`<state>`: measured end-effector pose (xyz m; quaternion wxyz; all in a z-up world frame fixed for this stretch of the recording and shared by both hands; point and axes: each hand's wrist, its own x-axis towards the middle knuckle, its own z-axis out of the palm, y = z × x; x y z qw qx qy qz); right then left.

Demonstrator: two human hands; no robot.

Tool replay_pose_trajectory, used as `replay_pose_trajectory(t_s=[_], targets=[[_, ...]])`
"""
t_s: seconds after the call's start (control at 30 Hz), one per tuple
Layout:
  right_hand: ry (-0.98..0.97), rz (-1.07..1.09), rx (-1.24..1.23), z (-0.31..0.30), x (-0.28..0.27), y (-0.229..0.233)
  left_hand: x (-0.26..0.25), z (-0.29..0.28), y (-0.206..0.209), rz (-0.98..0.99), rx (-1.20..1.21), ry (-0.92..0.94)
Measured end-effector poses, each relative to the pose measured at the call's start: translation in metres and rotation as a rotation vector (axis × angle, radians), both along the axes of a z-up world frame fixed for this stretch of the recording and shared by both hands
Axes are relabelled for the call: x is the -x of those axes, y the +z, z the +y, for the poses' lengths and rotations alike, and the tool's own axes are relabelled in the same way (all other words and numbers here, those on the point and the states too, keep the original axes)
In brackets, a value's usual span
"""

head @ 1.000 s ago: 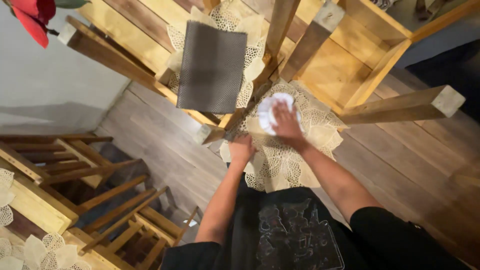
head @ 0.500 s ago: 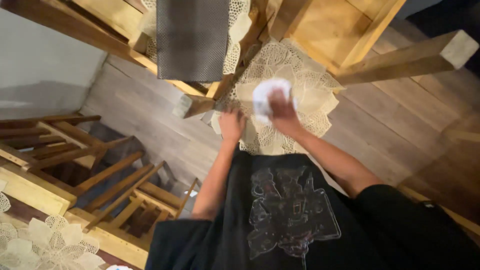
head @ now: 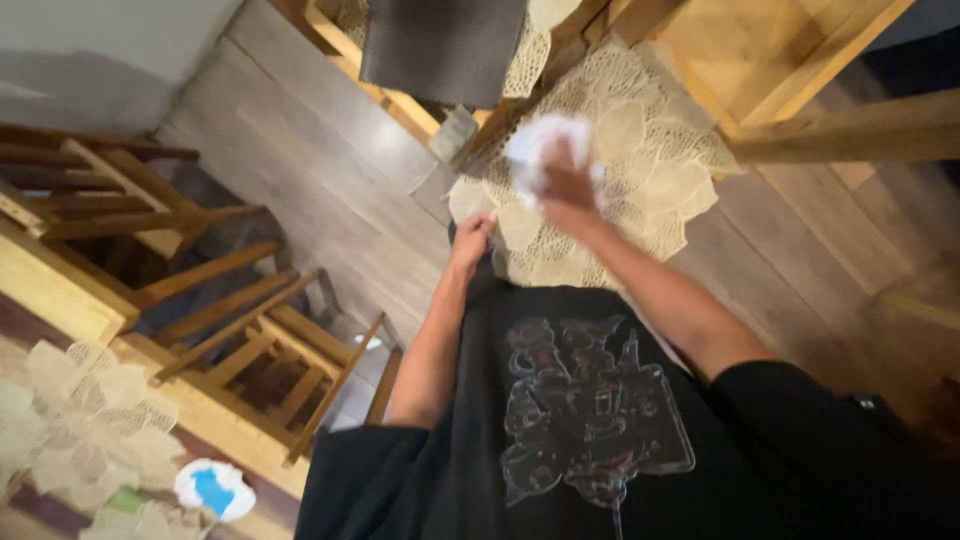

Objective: Cleaning and organizing decorative doilies and placemats in a restaurant.

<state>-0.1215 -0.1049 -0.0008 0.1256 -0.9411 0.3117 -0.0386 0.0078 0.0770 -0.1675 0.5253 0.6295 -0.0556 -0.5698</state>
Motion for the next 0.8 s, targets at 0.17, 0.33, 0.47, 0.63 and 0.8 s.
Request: replay_pose_trajectory(t_s=[0.17,0.33,0.47,0.63,0.8], targets=[[0.261,0.105,-0.083,0.048,0.006,0.008,-0.002,-0.001,0.045,-0.246,0.131,-0.013],[0.237,0.213,-0.013,0.021,0.010,-0.009,-0.004,-0.022,0.059,-0.480,0.132,-0.118],[-0.165,0.057,0.037,0.015,0.009,-0.008,-0.005,-0.070,0.060,-0.607,0.215,-0.170],[-0.161,0.159,0.078,0.040,0.025,-0.009,-0.008,-0.089,0.077,-0.703,0.313,-0.279],[-0.059,0.092,-0.166,0.067,0.068,0.008,-0.017,-0.063,0.069,-0.642,0.203,-0.188]])
